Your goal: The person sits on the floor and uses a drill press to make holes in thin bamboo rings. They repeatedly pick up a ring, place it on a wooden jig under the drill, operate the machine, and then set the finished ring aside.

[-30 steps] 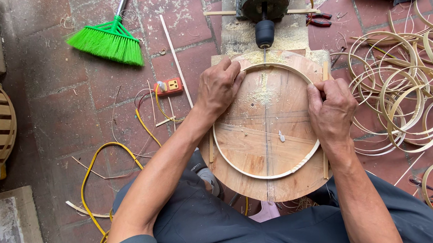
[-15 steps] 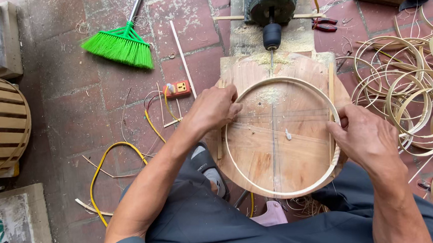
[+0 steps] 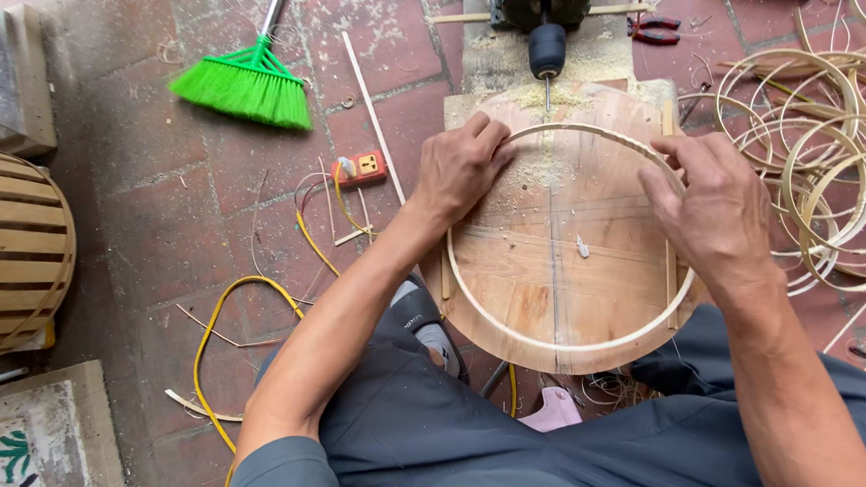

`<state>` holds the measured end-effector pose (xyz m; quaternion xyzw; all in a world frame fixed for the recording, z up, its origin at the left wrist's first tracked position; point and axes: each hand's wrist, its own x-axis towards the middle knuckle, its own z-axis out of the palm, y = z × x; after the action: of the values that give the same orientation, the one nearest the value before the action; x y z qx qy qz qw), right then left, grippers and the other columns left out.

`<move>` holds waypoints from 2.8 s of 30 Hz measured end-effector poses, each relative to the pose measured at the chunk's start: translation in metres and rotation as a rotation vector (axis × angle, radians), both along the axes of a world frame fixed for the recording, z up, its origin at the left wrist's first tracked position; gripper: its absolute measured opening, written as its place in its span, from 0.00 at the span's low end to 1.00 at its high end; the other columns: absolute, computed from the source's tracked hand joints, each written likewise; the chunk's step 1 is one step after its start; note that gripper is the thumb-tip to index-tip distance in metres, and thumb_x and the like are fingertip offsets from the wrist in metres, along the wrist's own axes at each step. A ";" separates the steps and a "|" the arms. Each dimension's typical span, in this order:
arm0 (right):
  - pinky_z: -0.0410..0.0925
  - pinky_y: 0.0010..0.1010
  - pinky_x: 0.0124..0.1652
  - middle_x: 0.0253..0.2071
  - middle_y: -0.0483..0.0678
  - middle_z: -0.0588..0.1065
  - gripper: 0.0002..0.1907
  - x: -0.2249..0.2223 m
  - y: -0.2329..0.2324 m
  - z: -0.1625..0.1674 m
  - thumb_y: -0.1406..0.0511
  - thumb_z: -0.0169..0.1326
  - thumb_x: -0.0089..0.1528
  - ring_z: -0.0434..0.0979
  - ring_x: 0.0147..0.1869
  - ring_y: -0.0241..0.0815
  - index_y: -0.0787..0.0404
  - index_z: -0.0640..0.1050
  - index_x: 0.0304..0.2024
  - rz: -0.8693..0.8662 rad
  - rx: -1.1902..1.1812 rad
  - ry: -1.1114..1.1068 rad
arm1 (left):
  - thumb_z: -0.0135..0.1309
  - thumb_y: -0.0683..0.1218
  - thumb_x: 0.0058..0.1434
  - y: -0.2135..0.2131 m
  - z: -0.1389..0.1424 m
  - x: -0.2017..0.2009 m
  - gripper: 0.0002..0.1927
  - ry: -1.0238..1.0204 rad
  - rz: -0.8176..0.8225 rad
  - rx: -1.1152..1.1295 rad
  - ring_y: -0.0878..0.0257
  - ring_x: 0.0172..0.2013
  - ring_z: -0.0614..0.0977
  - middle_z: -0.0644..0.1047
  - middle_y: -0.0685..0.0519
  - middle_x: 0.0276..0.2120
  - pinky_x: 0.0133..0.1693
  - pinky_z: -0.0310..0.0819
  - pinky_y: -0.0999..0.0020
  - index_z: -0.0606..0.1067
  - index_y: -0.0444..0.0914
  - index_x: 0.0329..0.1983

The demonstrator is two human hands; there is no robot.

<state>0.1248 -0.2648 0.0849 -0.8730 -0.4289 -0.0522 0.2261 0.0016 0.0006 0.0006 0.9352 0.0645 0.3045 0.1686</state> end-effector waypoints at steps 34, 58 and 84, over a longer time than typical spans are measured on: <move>0.66 0.35 0.31 0.32 0.46 0.75 0.11 -0.018 -0.012 -0.047 0.64 0.65 0.70 0.76 0.32 0.41 0.60 0.80 0.34 -0.226 0.070 -0.053 | 0.63 0.44 0.62 0.001 0.011 -0.006 0.11 -0.020 0.031 -0.112 0.57 0.30 0.73 0.73 0.52 0.30 0.36 0.60 0.60 0.71 0.39 0.34; 0.66 0.34 0.30 0.31 0.45 0.74 0.10 -0.004 0.002 -0.052 0.64 0.65 0.69 0.74 0.29 0.38 0.60 0.78 0.35 -0.185 0.105 -0.038 | 0.62 0.44 0.63 0.001 0.008 -0.015 0.10 -0.018 0.042 -0.121 0.57 0.33 0.73 0.72 0.52 0.32 0.38 0.63 0.60 0.71 0.39 0.36; 0.67 0.34 0.30 0.30 0.45 0.74 0.11 -0.004 0.004 -0.049 0.63 0.65 0.66 0.75 0.29 0.39 0.60 0.78 0.34 -0.223 0.121 0.023 | 0.63 0.45 0.63 -0.002 0.011 -0.016 0.09 -0.037 0.085 -0.155 0.59 0.30 0.73 0.73 0.53 0.30 0.36 0.62 0.61 0.74 0.39 0.33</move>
<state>0.1210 -0.2607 0.0359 -0.9006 -0.3227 -0.0927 0.2759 -0.0143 -0.0011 0.0118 0.9099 0.1246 0.3229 0.2286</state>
